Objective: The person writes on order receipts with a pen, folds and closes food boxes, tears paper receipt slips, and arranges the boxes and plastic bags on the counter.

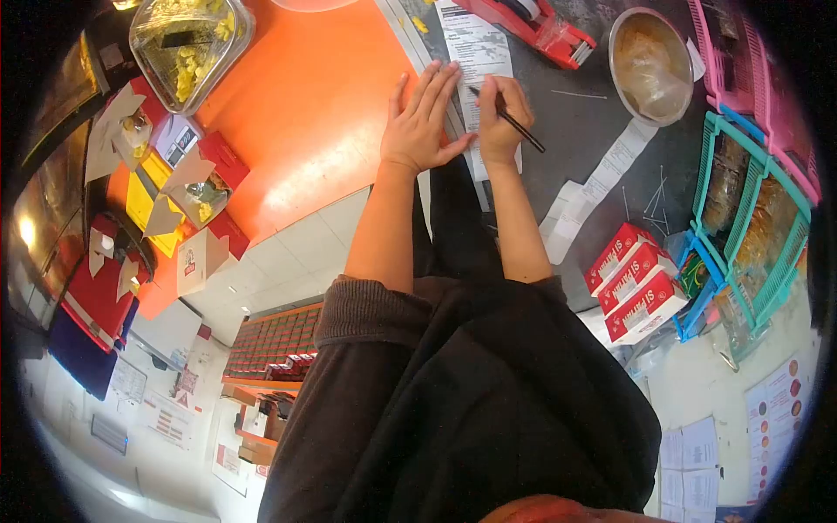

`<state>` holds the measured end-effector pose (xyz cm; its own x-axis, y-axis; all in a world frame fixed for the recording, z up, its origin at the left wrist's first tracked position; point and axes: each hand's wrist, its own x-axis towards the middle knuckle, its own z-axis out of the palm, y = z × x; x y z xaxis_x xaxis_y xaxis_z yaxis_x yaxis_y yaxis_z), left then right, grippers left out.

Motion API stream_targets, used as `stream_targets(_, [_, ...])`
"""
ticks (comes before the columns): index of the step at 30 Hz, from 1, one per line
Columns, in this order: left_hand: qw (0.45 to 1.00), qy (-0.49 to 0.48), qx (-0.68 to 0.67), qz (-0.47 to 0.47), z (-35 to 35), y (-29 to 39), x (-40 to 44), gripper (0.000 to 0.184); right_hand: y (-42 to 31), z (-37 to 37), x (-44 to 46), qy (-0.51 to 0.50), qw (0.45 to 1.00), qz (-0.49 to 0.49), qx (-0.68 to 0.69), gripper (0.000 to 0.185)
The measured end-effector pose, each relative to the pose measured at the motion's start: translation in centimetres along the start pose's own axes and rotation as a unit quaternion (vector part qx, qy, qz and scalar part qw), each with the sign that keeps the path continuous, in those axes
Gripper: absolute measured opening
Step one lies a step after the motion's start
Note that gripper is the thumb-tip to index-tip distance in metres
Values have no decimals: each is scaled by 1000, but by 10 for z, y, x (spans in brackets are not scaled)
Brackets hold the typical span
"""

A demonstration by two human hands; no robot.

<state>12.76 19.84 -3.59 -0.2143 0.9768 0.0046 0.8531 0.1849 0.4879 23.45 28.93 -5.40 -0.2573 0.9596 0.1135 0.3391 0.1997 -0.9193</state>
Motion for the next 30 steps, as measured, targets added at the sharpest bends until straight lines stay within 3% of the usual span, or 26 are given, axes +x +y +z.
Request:
stream_targets(5, [1000,-2,0,-6,1,-1,0,90,13,-6,-1,3,999,-24,27,16])
stream_targets(7, [1000,16,-5,3,1,-2,0,91,15,-19,2,116,986,108,54,17])
stream_targets(9, [1000,11,0,2,2,-2,-1,91,14,-20,0,138,979,129,76,20])
stream_targets(12, [1000,10,0,4,1,-1,-1,91,13,-18,2,112,991,57,45,18])
stream_targets(14, [1000,13,-1,4,2,-2,1,91,19,-16,4,99,993,-49,-43,20])
stream_targets(18, [1000,6,-5,-5,0,1,-1,90,14,-18,2,125,992,21,-7,18])
stream_targets(20, [1000,15,-7,-2,0,-2,2,90,2,-13,-5,51,997,41,49,12])
stream_targets(24, [1000,6,-16,-11,2,-1,-1,88,0,-5,-9,37,996,63,52,9])
stream_targets(30, [1000,3,-15,-10,2,-1,0,88,6,-2,-7,14,997,-72,-30,13])
